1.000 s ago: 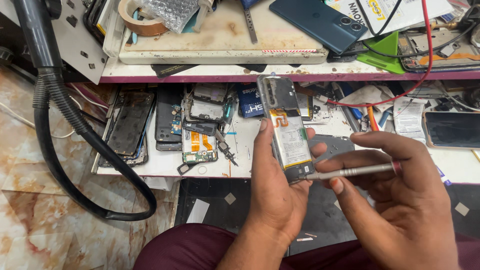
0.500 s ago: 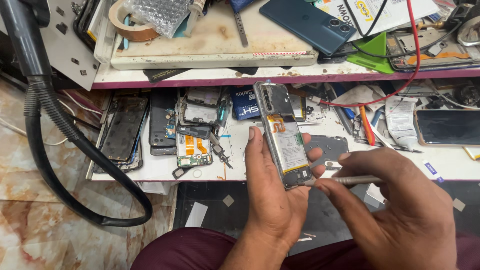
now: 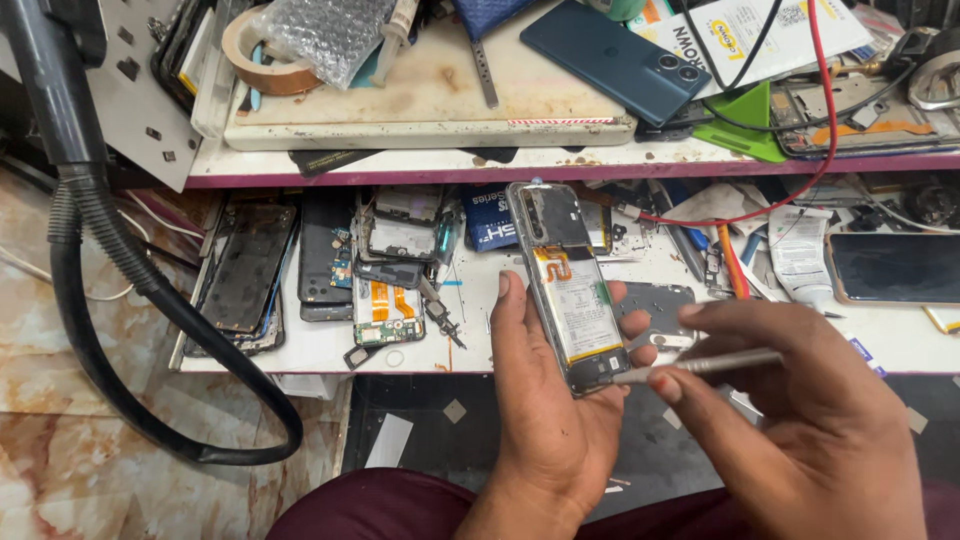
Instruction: The person works on a disassembled smartphone, applying adhesive to the battery area and using a screwdriver to tighten screws on the internal frame. The person handles the phone and tools directly without visible protective gloves.
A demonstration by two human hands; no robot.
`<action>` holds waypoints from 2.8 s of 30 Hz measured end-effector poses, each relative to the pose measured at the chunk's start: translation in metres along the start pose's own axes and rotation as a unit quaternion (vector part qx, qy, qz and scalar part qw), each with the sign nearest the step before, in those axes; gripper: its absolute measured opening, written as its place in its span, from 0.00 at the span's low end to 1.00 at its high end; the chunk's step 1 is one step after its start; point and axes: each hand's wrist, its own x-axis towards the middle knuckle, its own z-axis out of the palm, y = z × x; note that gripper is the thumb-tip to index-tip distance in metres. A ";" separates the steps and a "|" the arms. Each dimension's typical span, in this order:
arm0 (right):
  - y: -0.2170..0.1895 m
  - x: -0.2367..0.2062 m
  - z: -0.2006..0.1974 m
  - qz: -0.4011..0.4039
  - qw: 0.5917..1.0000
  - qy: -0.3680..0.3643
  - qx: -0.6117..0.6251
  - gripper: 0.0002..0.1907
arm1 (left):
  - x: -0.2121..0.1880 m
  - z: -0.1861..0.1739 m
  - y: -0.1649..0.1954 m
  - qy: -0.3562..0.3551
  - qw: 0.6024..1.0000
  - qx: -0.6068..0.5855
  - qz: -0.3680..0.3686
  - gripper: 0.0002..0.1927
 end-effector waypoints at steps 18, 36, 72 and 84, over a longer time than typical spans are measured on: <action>-0.008 0.004 0.009 0.050 0.998 0.028 -0.006 0.26 | -0.002 -0.004 -0.006 0.004 1.000 0.024 0.016 0.34; 0.005 0.003 0.010 0.016 0.999 0.007 0.040 0.30 | 0.001 -0.006 -0.010 0.032 0.999 -0.004 0.014 0.33; 0.096 0.044 -0.013 0.033 0.989 0.114 -0.091 0.30 | -0.002 0.005 0.010 0.116 0.987 -0.113 -0.003 0.26; 0.091 0.045 -0.008 0.061 0.981 0.122 -0.139 0.29 | -0.001 0.006 0.009 0.114 0.987 -0.108 -0.010 0.28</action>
